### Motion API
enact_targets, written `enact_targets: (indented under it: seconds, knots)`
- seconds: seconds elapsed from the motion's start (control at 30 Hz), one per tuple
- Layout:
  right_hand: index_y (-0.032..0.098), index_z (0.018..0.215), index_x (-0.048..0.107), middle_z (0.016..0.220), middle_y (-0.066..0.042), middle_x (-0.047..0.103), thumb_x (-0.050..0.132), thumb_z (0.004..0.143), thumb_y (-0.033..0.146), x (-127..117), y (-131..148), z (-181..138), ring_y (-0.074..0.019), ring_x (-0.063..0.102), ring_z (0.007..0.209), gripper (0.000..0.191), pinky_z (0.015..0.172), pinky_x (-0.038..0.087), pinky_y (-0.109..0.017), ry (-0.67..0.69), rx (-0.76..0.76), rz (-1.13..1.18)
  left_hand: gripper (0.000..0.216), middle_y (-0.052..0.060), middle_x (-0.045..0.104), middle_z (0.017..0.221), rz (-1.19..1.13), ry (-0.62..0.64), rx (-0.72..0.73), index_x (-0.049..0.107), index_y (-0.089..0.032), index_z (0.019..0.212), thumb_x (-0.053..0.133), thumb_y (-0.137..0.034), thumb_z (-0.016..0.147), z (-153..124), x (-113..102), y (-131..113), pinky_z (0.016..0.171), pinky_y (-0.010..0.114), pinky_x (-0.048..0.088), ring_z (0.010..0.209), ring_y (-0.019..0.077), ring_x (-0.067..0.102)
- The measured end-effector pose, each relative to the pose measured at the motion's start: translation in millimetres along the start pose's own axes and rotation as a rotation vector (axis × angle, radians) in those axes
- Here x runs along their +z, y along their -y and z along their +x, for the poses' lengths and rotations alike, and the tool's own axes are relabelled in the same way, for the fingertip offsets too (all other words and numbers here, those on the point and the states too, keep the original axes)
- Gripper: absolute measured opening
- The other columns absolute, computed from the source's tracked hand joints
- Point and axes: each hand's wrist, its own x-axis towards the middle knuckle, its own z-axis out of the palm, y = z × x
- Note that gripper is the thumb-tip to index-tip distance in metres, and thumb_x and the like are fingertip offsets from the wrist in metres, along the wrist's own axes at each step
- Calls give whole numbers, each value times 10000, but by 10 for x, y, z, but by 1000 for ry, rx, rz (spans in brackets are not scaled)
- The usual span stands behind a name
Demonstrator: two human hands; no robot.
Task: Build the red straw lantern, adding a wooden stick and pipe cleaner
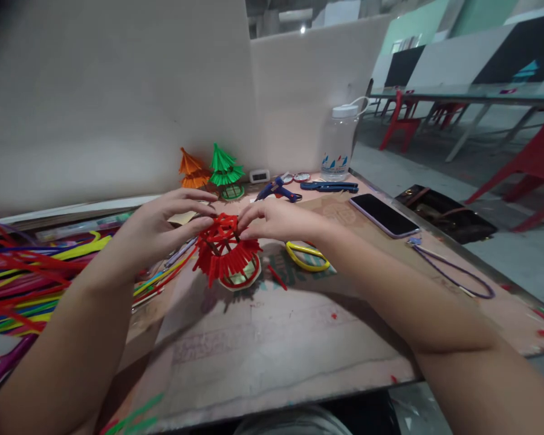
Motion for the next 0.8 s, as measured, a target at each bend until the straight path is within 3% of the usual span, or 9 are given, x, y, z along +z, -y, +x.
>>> enact_targets:
  seconds: [0.23, 0.5, 0.8]
  knots:
    - [225, 919, 826, 1187, -59, 749, 698, 861, 307, 181, -70, -35, -243, 651, 1179, 163, 1095, 433, -389, -140, 20, 128, 182, 72, 708, 1243, -30, 17, -25, 776, -218, 997, 638, -329, 958, 19, 90, -25, 1052, 404, 498, 1183, 228, 652]
    - [204, 908, 811, 1146, -73, 755, 698, 878, 267, 304, -154, 24, -222, 680, 1099, 133, 1055, 462, -407, -189, -91, 186, 159, 75, 709, 1226, -42, 23, -50, 769, -223, 963, 626, -291, 947, 20, 95, -75, 1053, 429, 503, 1184, 237, 651]
    - [214, 896, 805, 1081, -45, 770, 702, 880, 215, 342, -186, 34, -210, 690, 1073, 104, 1037, 474, -397, -229, -129, 192, 179, 75, 691, 1260, 61, 38, 20, 771, -235, 973, 594, -263, 957, 2, 89, -84, 1020, 413, 521, 1171, 234, 646]
